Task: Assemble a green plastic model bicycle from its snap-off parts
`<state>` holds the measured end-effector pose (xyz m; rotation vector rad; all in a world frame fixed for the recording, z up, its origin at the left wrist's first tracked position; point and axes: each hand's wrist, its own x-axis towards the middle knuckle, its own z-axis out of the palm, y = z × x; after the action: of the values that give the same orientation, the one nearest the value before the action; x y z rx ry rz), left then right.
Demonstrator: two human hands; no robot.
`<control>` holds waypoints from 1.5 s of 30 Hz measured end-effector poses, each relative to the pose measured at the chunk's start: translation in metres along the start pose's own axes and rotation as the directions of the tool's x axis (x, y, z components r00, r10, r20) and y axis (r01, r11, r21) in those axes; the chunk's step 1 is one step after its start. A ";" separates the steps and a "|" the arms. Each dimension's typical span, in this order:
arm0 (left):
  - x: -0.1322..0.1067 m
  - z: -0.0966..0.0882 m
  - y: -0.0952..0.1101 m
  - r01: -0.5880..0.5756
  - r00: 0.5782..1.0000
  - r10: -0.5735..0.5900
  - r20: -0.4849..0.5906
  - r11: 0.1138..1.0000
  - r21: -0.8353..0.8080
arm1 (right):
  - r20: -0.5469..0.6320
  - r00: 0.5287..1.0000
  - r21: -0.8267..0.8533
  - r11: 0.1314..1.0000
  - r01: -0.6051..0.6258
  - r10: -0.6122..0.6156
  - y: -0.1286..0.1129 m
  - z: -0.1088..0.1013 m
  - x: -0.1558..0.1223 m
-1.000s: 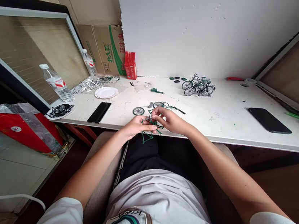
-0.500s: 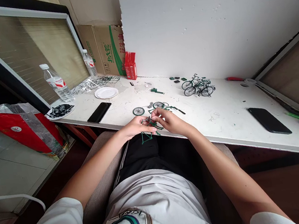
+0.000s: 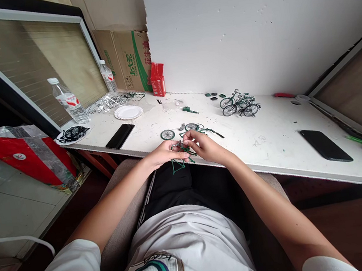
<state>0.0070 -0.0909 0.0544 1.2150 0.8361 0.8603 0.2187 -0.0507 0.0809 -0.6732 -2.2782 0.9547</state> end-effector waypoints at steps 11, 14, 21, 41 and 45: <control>-0.001 -0.002 -0.001 0.019 1.000 -0.019 -0.009 0.999 0.040 | 0.006 1.000 -0.009 1.000 0.013 -0.013 0.005 0.001 -0.001; -0.001 -0.001 0.001 0.040 0.999 -0.039 -0.021 0.998 0.056 | 0.009 1.000 -0.012 1.000 0.012 -0.011 0.006 0.001 -0.001; -0.001 0.000 0.001 0.038 0.999 -0.037 -0.017 0.998 0.040 | 0.010 1.000 -0.019 1.000 0.002 -0.002 0.004 0.001 -0.001; 0.000 -0.002 -0.002 0.030 0.999 -0.031 0.012 0.998 0.061 | 0.044 0.999 -0.007 1.000 -0.005 0.005 0.002 -0.001 -0.002; 0.000 -0.004 -0.003 0.024 0.999 -0.025 0.021 0.998 0.060 | 0.051 0.999 -0.007 1.000 -0.001 0.001 0.001 -0.001 -0.002</control>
<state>0.0041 -0.0898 0.0505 1.2612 0.8628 0.8060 0.2214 -0.0506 0.0799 -0.6601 -2.3266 0.9752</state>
